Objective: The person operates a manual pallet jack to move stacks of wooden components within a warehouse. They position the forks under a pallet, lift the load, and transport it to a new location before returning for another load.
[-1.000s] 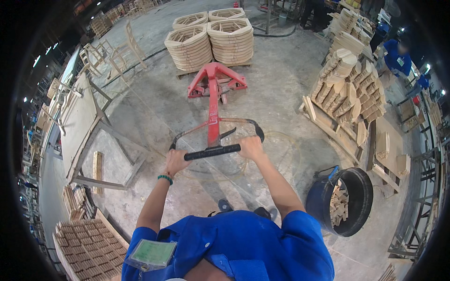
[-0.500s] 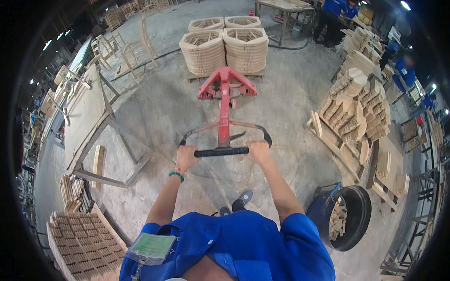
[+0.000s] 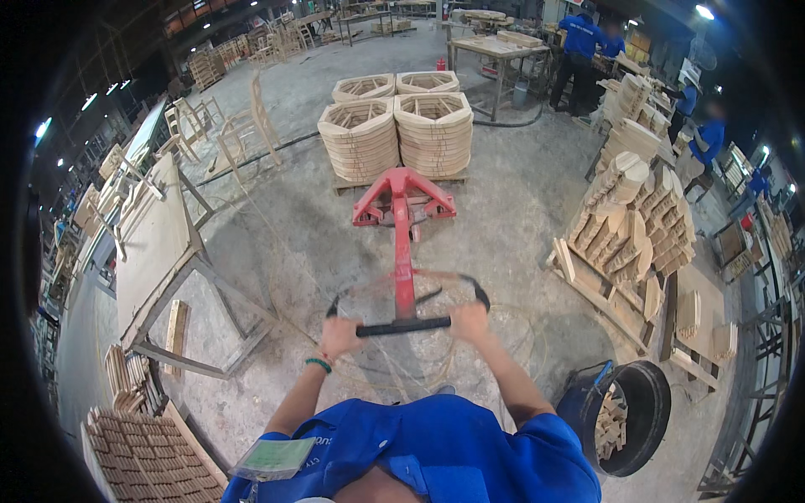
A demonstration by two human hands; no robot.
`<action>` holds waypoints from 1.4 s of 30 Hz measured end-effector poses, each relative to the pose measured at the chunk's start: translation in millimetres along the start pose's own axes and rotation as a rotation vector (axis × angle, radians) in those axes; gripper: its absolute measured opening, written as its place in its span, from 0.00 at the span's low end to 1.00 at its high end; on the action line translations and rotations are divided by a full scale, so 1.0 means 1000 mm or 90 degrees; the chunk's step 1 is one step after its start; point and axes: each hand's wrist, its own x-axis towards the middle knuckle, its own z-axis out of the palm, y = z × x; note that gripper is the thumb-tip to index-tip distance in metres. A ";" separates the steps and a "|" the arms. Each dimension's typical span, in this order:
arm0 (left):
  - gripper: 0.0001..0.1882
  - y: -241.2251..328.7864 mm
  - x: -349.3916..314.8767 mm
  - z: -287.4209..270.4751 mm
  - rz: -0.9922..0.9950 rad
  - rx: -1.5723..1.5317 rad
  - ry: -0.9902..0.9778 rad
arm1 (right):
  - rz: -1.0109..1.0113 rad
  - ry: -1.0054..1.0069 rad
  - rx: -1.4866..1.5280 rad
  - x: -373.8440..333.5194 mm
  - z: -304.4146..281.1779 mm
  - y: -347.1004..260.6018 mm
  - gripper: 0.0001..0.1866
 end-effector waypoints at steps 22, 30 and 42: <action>0.19 0.001 0.025 -0.005 0.007 0.011 -0.102 | -0.024 0.078 -0.007 0.009 0.013 0.017 0.10; 0.18 -0.008 0.107 -0.126 -0.020 -0.032 0.237 | 0.053 0.384 -0.011 0.117 -0.115 0.007 0.16; 0.12 -0.006 -0.003 0.054 0.043 -0.046 -0.068 | 0.035 -0.096 0.044 -0.025 0.059 -0.009 0.13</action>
